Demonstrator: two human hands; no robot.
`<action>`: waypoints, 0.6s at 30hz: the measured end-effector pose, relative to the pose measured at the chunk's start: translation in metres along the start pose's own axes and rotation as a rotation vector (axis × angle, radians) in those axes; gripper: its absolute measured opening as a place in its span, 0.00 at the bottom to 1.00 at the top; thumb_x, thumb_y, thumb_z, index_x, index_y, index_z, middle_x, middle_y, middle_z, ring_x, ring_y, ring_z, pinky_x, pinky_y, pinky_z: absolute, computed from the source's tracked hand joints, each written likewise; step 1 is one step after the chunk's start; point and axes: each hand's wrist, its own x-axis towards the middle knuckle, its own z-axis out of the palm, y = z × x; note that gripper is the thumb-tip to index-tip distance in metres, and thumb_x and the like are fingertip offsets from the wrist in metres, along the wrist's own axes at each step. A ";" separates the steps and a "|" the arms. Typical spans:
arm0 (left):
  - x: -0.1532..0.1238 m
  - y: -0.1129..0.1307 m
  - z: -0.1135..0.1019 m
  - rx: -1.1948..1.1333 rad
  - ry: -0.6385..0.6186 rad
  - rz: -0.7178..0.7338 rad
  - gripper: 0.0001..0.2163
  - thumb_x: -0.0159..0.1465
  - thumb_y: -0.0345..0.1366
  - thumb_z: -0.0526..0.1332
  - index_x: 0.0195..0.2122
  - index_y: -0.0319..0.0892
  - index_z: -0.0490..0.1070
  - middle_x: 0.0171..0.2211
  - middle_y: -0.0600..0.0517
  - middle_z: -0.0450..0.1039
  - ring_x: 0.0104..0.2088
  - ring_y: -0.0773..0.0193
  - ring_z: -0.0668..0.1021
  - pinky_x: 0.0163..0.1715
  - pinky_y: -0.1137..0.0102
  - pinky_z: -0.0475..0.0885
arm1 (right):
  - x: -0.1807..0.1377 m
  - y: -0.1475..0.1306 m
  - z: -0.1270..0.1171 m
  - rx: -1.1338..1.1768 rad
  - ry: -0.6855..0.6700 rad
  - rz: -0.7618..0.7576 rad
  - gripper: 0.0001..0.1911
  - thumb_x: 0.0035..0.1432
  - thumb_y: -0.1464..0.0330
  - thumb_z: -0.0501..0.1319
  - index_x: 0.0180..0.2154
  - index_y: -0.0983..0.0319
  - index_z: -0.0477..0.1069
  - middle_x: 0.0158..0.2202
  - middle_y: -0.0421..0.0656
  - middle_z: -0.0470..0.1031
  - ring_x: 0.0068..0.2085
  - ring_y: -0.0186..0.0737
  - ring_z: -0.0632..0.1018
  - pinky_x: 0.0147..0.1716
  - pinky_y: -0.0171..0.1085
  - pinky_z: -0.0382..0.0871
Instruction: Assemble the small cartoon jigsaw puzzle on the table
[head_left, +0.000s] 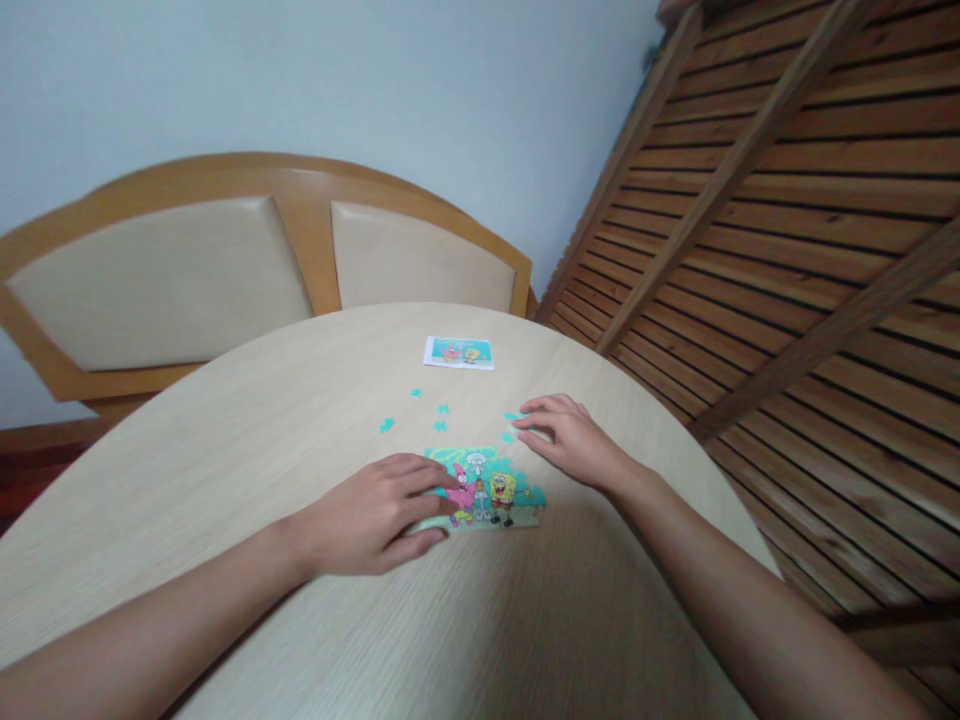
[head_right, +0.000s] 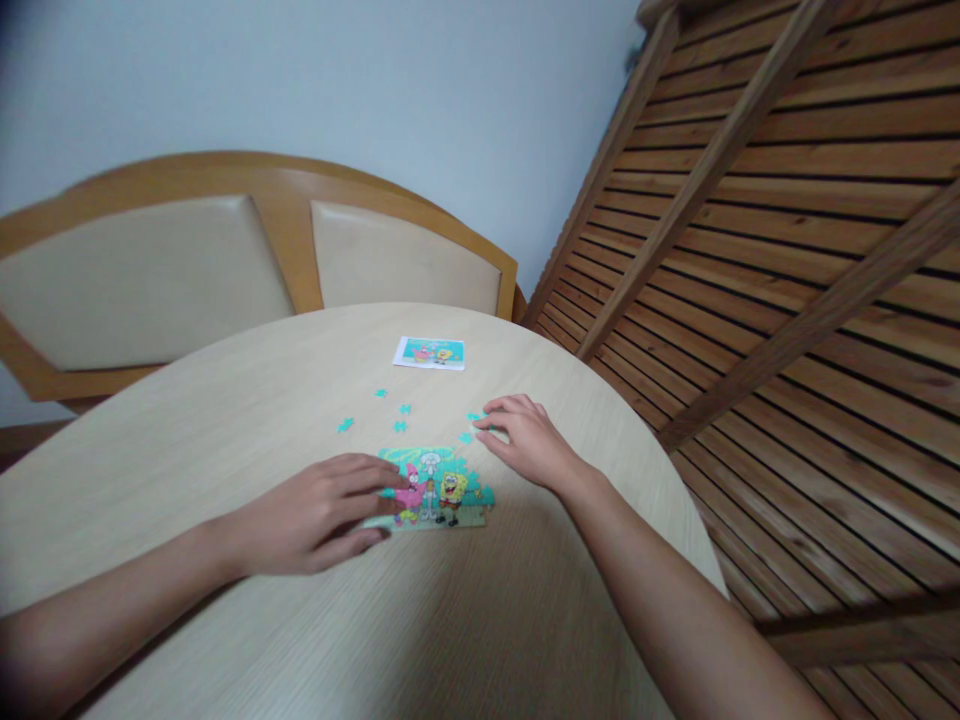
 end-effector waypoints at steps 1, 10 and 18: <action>0.000 -0.001 0.000 0.017 0.007 -0.017 0.12 0.71 0.38 0.57 0.54 0.46 0.73 0.53 0.45 0.76 0.53 0.54 0.77 0.56 0.54 0.73 | 0.000 0.001 -0.003 -0.004 -0.001 0.004 0.11 0.65 0.60 0.63 0.44 0.56 0.81 0.50 0.48 0.77 0.53 0.50 0.73 0.54 0.52 0.64; -0.001 -0.010 -0.001 0.170 0.043 -0.184 0.12 0.74 0.39 0.52 0.46 0.43 0.74 0.46 0.47 0.78 0.47 0.56 0.79 0.51 0.56 0.74 | -0.003 -0.004 -0.027 0.087 -0.182 -0.030 0.06 0.61 0.65 0.66 0.36 0.58 0.82 0.38 0.45 0.81 0.42 0.44 0.79 0.45 0.43 0.68; 0.001 -0.008 0.003 0.139 0.071 -0.213 0.13 0.74 0.39 0.51 0.50 0.44 0.73 0.49 0.47 0.76 0.50 0.56 0.77 0.53 0.58 0.73 | -0.009 -0.025 -0.036 0.279 -0.364 -0.096 0.11 0.57 0.74 0.62 0.39 0.58 0.81 0.41 0.42 0.82 0.42 0.40 0.80 0.46 0.38 0.71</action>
